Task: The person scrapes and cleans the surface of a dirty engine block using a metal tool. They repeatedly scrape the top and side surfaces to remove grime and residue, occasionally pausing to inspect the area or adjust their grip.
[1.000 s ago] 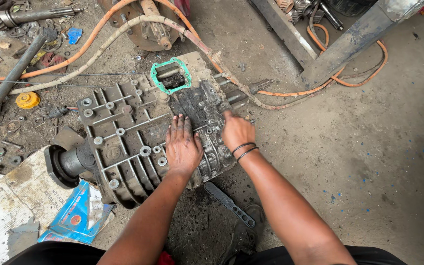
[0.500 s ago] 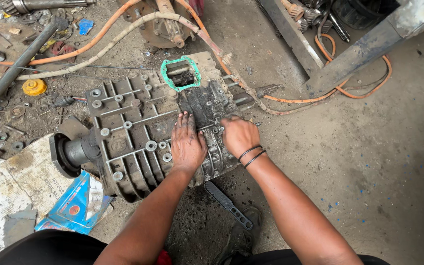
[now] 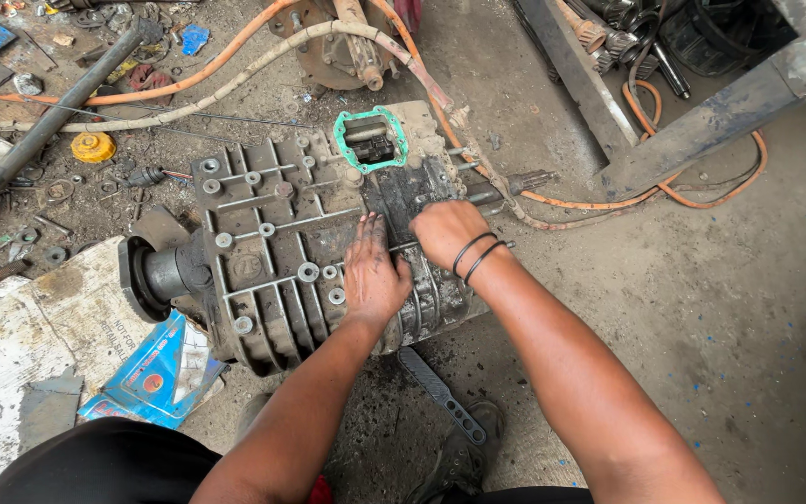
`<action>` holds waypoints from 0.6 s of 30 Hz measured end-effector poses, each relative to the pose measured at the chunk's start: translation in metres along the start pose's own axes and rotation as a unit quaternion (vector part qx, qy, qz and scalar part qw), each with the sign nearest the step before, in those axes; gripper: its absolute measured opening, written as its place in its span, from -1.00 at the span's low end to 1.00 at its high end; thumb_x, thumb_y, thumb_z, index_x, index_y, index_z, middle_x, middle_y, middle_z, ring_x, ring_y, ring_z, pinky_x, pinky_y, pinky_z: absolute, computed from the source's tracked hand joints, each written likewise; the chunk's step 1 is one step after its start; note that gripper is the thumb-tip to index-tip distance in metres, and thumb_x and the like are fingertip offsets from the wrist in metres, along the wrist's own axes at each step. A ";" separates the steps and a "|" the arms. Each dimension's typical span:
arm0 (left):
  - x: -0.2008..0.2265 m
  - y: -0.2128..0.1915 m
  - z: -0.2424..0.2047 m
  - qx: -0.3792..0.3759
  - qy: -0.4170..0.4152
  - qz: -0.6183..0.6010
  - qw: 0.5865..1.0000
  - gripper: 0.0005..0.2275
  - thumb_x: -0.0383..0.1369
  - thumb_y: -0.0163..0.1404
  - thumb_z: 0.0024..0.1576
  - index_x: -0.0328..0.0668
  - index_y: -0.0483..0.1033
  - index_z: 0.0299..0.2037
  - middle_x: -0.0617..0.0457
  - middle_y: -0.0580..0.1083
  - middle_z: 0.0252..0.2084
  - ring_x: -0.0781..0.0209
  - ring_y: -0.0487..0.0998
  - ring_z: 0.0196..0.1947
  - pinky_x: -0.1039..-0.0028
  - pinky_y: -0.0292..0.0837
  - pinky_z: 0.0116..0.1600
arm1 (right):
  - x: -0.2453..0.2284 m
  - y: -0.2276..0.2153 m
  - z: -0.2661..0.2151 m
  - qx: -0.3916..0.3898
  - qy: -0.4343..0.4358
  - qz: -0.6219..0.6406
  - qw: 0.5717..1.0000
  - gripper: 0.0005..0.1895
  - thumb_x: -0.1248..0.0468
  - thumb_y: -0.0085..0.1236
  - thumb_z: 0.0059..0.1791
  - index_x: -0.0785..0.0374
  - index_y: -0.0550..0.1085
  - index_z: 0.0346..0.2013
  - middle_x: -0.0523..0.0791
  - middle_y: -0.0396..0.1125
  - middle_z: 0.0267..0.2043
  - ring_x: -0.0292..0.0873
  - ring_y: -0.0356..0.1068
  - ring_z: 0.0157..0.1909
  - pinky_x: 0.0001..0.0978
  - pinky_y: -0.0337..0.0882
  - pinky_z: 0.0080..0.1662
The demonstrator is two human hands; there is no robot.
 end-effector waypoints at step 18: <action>-0.006 -0.008 0.001 0.009 -0.022 -0.036 0.999 -0.39 -0.42 -0.02 0.05 -0.48 0.18 0.37 -0.35 0.20 0.42 -0.18 0.11 0.50 0.12 -0.02 0.51 | -0.022 0.033 -0.049 0.144 0.106 0.018 0.984 -0.91 0.35 0.04 -0.07 0.29 0.50 -0.36 0.06 0.41 -0.29 0.07 0.48 -0.19 -0.15 0.54 -0.20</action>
Point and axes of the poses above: each hand's wrist, its own z-axis towards the middle knuckle, its own y-axis out of the palm, x = y × z, the point moved 10 cm from there along z, towards the middle knuckle
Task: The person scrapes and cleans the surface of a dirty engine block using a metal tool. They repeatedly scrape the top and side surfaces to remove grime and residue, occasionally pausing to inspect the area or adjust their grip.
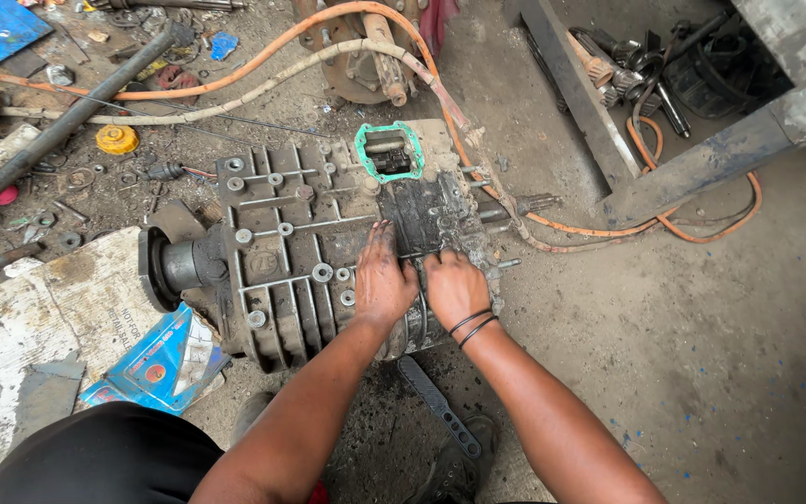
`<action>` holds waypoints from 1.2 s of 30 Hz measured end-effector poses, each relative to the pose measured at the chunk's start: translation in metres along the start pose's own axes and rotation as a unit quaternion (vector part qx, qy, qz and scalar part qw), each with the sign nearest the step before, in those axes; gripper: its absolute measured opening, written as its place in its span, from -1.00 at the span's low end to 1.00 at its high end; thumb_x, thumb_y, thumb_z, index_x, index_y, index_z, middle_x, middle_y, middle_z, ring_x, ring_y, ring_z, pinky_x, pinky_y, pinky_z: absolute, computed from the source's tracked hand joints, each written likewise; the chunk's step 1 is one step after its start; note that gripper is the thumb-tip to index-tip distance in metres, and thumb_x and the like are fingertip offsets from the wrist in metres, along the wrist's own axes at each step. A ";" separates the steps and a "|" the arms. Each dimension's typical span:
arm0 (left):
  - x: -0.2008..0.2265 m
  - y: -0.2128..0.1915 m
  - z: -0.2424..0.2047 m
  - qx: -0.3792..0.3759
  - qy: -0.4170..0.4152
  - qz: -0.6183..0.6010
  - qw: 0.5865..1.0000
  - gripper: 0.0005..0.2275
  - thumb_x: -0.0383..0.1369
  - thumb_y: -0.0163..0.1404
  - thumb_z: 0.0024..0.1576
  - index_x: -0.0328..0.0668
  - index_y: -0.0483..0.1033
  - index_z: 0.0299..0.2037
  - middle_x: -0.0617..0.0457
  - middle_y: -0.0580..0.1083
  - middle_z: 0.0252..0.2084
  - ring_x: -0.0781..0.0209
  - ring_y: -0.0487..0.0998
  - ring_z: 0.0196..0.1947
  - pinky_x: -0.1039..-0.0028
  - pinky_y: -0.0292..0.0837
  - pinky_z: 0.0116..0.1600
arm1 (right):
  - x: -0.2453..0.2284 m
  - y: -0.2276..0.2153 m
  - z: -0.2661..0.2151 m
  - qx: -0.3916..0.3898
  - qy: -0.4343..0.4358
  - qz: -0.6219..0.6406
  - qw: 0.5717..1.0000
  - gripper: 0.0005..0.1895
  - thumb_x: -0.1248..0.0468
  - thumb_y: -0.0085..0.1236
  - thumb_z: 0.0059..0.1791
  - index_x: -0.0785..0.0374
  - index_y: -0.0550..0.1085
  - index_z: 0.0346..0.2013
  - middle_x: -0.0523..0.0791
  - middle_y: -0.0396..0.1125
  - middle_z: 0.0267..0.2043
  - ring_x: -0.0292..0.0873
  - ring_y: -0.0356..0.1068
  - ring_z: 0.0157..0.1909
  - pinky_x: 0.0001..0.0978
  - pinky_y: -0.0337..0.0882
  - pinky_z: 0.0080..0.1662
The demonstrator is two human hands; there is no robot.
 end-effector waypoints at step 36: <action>-0.020 -0.009 0.016 -0.091 0.009 0.256 0.962 -0.40 -0.11 -0.26 0.23 -0.34 0.12 0.43 -0.26 0.00 0.52 -0.17 -0.10 0.53 0.05 -0.22 0.50 | 0.036 0.014 0.015 -0.004 0.138 0.218 0.966 -0.87 0.31 0.19 -0.10 0.24 0.64 -0.33 0.12 0.49 -0.27 0.17 0.51 -0.21 -0.07 0.49 -0.06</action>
Point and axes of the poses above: each hand's wrist, its own z-axis towards the middle knuckle, its own y-axis out of the palm, x = y × z, the point moved 10 cm from there along z, towards the middle knuckle
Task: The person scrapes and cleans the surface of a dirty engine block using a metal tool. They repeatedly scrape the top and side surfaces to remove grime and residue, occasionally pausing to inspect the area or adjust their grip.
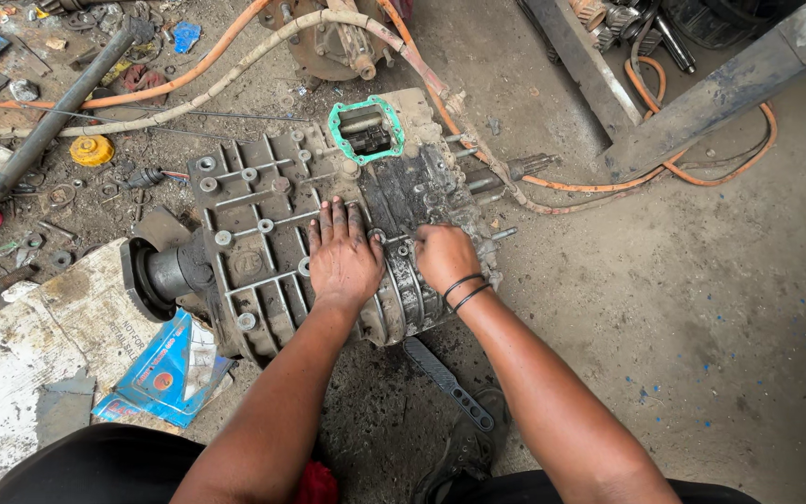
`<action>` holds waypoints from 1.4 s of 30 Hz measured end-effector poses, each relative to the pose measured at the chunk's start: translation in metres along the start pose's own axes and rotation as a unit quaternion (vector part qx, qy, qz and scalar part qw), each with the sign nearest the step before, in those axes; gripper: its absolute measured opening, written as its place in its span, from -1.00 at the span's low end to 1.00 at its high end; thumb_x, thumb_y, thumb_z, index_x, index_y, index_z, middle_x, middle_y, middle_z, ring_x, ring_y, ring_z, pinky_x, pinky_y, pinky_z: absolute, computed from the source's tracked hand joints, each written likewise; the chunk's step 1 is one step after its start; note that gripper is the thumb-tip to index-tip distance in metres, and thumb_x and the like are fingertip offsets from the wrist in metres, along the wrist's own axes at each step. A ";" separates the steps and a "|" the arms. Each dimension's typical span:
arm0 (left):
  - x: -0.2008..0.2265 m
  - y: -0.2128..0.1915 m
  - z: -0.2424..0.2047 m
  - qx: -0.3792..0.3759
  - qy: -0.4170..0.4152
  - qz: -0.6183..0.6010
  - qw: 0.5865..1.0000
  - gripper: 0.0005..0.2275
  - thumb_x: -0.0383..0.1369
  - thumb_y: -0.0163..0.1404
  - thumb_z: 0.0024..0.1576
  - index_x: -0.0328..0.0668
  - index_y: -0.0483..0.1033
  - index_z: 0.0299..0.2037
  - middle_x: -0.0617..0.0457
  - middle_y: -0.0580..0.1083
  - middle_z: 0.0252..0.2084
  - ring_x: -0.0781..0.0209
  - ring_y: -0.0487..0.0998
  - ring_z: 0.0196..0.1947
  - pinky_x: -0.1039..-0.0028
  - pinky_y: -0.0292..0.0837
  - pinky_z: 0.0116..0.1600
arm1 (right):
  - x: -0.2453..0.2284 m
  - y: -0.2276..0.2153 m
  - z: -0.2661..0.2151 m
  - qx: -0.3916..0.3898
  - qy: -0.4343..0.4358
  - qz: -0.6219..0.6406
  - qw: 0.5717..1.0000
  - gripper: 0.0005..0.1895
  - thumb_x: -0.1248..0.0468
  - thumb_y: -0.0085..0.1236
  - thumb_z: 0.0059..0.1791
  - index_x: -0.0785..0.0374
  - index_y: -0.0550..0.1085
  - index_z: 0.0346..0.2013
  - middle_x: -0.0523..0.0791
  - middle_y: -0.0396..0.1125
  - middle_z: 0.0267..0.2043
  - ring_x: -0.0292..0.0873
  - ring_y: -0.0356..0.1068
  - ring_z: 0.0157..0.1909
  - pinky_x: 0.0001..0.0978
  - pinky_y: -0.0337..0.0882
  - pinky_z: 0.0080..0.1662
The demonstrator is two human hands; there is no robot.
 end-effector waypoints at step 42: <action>0.002 -0.008 -0.003 -0.012 0.001 -0.002 1.000 -0.42 -0.11 -0.25 0.24 -0.39 0.17 0.39 -0.30 0.03 0.50 -0.19 -0.09 0.53 0.01 -0.20 0.49 | 0.042 0.010 0.038 -0.246 0.183 -0.070 0.949 -0.76 0.33 0.08 -0.15 0.42 0.65 -0.53 0.09 0.47 -0.51 0.08 0.58 -0.29 -0.15 0.52 -0.05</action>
Point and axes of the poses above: each hand's wrist, its own z-axis towards the middle knuckle, its own y-axis out of the palm, x = y × z, the point moved 10 cm from there along z, towards the middle knuckle
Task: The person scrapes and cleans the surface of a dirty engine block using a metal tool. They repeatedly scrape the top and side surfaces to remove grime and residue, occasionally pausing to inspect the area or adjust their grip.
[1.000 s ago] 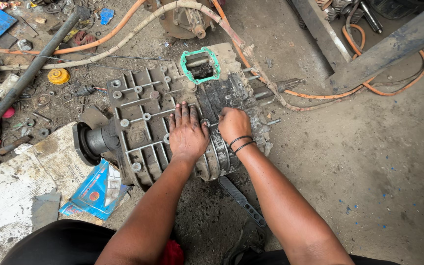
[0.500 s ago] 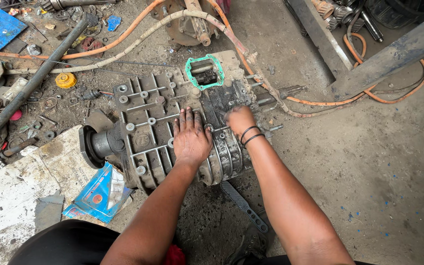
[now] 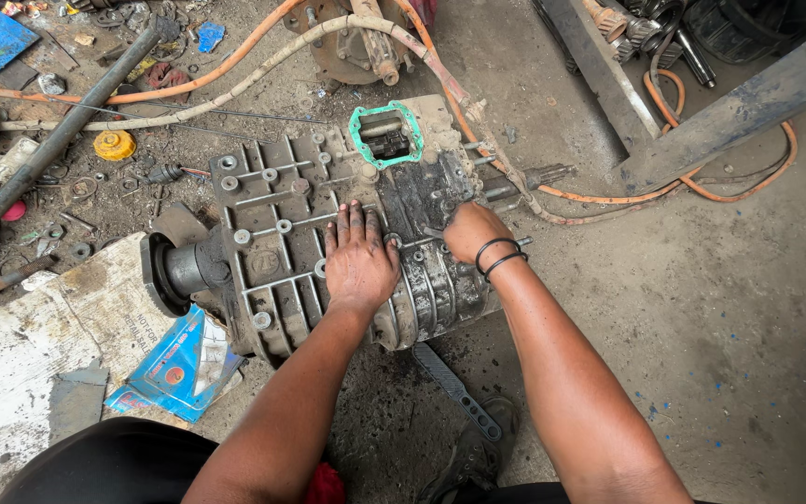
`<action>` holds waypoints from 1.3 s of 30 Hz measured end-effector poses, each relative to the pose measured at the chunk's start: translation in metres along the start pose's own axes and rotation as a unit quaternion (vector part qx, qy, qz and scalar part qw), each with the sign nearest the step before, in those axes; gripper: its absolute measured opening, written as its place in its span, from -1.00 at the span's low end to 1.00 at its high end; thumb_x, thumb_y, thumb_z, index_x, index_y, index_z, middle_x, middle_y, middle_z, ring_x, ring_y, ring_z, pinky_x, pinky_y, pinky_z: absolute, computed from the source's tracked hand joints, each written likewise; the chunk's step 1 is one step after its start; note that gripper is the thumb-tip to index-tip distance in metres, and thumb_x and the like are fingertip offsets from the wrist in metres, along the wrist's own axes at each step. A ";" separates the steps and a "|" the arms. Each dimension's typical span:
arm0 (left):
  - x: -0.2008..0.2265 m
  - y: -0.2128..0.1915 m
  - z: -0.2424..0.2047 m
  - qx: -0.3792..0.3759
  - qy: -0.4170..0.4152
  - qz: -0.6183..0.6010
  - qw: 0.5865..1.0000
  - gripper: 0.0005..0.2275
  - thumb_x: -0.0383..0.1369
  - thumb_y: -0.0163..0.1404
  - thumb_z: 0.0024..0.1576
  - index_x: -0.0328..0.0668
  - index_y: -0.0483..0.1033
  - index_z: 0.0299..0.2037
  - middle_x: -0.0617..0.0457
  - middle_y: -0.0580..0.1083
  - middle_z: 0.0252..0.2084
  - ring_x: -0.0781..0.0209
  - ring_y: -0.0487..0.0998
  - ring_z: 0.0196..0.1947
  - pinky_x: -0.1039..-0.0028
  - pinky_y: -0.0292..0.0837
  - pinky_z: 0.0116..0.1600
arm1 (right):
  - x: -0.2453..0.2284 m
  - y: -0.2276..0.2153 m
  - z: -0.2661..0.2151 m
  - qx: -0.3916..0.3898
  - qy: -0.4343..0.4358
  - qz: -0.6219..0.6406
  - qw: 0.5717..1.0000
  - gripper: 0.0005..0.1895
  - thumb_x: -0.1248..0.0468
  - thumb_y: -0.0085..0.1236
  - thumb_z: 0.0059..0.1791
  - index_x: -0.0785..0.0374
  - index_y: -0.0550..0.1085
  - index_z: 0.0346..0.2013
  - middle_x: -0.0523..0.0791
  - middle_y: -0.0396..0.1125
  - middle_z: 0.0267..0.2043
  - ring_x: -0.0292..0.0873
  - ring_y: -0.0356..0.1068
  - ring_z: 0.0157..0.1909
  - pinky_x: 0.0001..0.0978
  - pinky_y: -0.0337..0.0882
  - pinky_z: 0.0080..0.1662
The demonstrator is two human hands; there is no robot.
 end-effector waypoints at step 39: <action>-0.001 -0.001 0.000 0.003 -0.007 -0.023 1.000 -0.43 -0.11 -0.21 0.23 -0.37 0.22 0.37 -0.28 0.04 0.50 -0.19 -0.08 0.53 0.00 -0.19 0.49 | 0.005 0.037 0.073 0.147 -0.040 0.366 0.918 -0.91 0.47 0.03 -0.13 0.38 0.35 -0.53 -0.03 0.30 -0.55 -0.15 0.32 -0.56 -0.25 0.35 -0.46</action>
Point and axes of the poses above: each hand's wrist, its own z-axis towards the middle knuckle, its own y-axis out of the palm, x = y × z, the point moved 10 cm from there along z, towards the middle knuckle
